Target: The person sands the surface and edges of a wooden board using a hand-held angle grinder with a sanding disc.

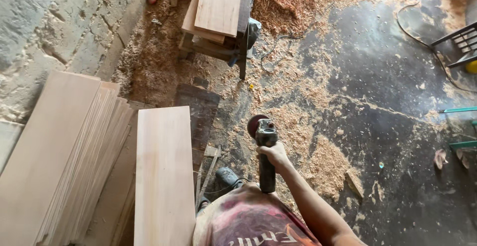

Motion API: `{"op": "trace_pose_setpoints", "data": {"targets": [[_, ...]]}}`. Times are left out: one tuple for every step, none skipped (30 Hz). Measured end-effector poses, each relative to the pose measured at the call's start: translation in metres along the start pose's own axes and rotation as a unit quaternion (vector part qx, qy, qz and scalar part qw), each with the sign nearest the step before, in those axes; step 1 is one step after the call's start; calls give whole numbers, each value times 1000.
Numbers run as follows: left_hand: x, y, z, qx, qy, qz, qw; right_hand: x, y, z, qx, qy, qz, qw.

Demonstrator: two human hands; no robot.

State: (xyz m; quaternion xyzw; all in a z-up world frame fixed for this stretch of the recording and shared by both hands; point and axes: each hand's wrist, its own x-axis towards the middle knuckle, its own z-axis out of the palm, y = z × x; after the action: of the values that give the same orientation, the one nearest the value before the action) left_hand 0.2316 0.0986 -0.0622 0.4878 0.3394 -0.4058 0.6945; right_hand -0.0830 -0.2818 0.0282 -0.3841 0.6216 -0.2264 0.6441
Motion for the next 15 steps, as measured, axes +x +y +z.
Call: {"op": "trace_pose_setpoints", "data": {"targets": [[-3, -6, -2, -7, -6, -4, 1000, 1, -1, 0, 4, -9, -6, 1000], [-7, -11, -4, -15, -8, -4, 1000, 1, -3, 1, 2, -9, 0, 1000], [-9, -15, -6, -23, -10, -4, 1000, 1, -6, 1, 1, -10, 7, 1000], [-9, -22, -6, -31, -12, -6, 999, 1, -8, -1, -1, -8, 13, 1000], [-8, -29, -5, -40, -12, -7, 999, 2, -9, -1, 6, -10, 14, 1000], [-7, -38, -5, -48, -12, -11, 999, 3, -10, -1, 12, -11, 16, 1000], [-7, -47, -5, -54, -13, -14, 998, 4, -11, -2, 18, -11, 17, 1000], [-7, -55, -5, -62, -13, -18, 998, 5, -13, -4, 1, -6, 26, 1000], [-8, -64, -6, -71, -12, -21, 997, 6, -15, -8, -16, -1, 35, 999], [-13, -72, -12, -73, -20, -23, 997, 8, -15, -10, -35, -1, 46, 998], [-14, -70, -15, -73, -28, -21, 997, 12, -15, -13, -28, 27, 53, 998], [-24, -72, -27, -85, -23, -16, 996, 16, -14, -15, -32, 44, 63, 997], [-35, -73, -40, -94, -21, -10, 995, 19, -11, -19, -36, 61, 74, 995], [-49, -75, -53, -106, -15, 2, 994, 24, -11, -23, -28, 69, 83, 994], [-59, -77, -67, -119, -12, 12, 993, 26, -11, -27, -22, 77, 92, 993]]}}
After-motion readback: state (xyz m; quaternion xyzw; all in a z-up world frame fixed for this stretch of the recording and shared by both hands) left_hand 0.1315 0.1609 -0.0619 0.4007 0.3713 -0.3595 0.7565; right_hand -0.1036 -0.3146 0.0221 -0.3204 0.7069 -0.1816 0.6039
